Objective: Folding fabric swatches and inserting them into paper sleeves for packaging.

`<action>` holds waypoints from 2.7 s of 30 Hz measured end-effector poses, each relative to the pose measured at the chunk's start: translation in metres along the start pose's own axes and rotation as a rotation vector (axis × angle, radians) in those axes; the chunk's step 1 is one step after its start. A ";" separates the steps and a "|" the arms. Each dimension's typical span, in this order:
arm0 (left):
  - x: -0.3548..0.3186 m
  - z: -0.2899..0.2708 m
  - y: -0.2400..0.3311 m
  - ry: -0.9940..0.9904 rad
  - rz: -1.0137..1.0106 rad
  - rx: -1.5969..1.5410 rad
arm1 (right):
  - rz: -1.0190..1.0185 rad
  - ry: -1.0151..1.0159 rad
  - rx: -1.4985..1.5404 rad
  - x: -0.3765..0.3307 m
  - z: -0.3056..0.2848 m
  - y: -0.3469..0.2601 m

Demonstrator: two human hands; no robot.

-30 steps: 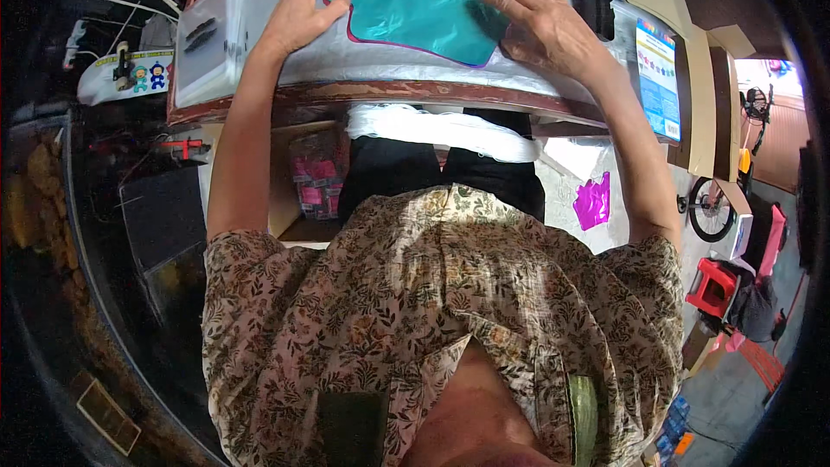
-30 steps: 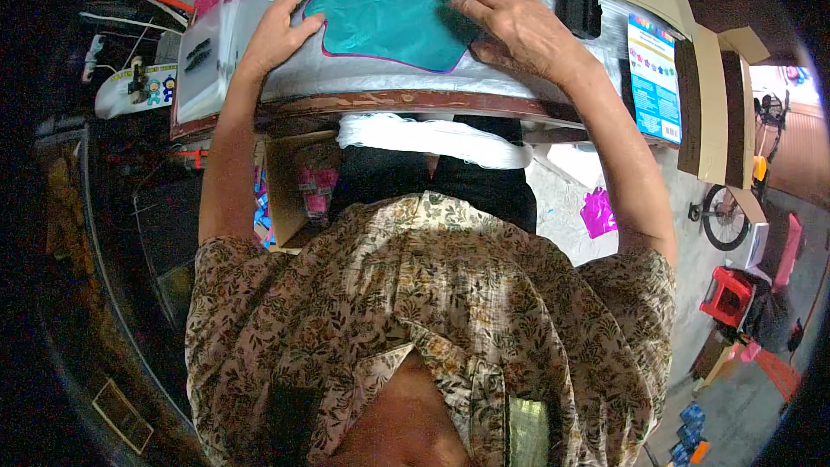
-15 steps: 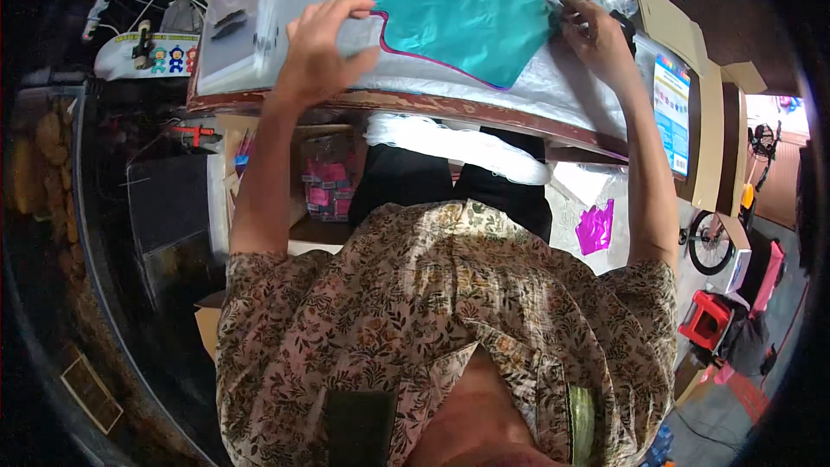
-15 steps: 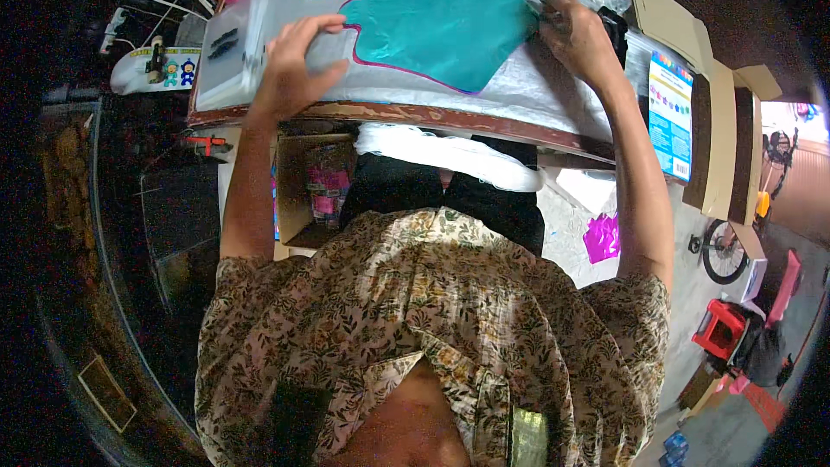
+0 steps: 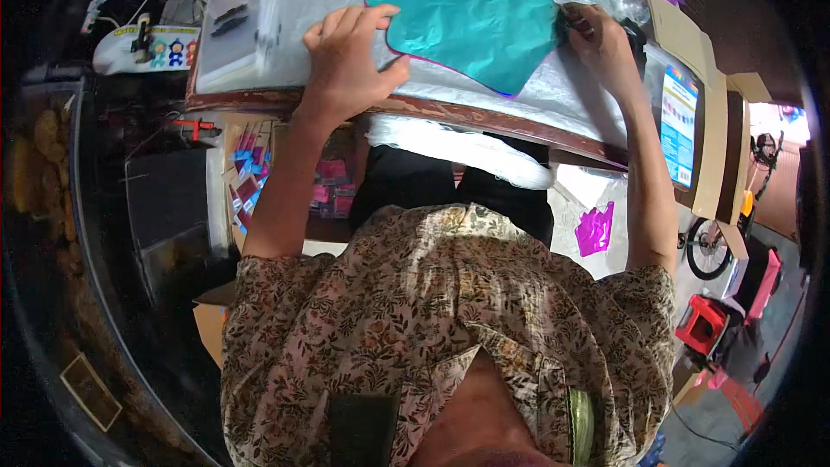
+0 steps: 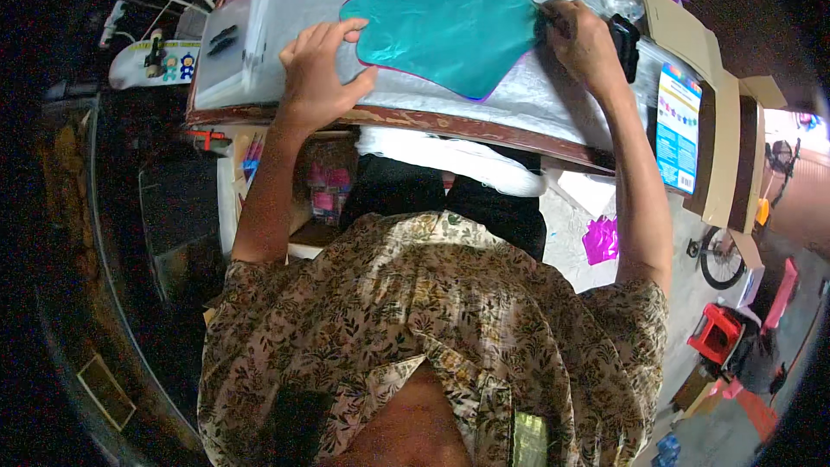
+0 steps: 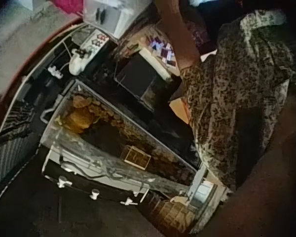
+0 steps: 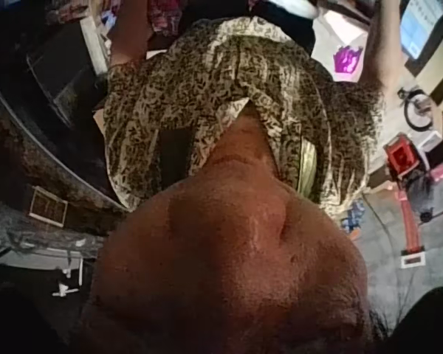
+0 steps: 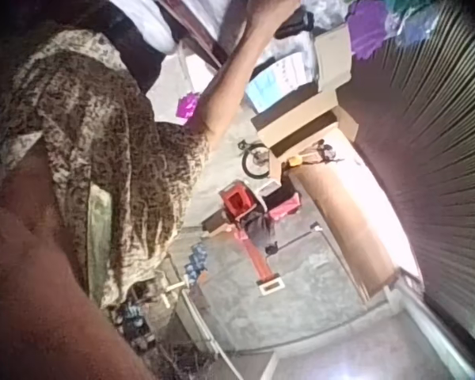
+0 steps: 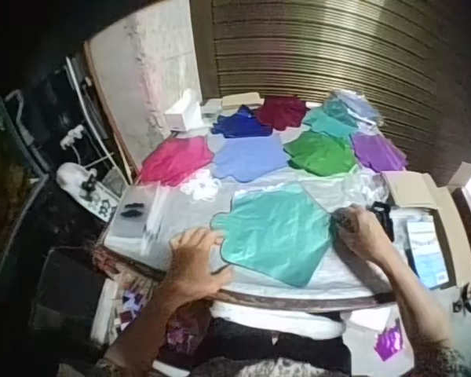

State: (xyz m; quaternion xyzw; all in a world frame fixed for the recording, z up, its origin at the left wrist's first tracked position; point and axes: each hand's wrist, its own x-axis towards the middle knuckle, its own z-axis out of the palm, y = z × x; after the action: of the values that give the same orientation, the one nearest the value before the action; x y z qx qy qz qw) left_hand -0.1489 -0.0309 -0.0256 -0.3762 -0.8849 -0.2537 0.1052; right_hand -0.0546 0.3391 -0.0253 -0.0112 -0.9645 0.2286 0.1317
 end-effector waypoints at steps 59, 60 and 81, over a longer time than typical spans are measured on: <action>0.082 0.040 -0.051 0.043 -0.051 -0.039 | 0.057 -0.010 0.045 -0.008 -0.013 -0.002; 0.082 0.041 -0.054 0.041 -0.059 -0.042 | 0.051 -0.008 0.042 -0.007 -0.013 -0.003; 0.079 0.034 -0.049 -0.086 -0.112 -0.059 | 0.059 -0.036 0.091 -0.009 -0.015 -0.008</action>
State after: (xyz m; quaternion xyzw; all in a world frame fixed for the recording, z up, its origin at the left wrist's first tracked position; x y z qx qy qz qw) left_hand -0.2389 0.0063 -0.0428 -0.3396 -0.9004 -0.2688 0.0413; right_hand -0.0415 0.3379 -0.0117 -0.0296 -0.9545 0.2763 0.1077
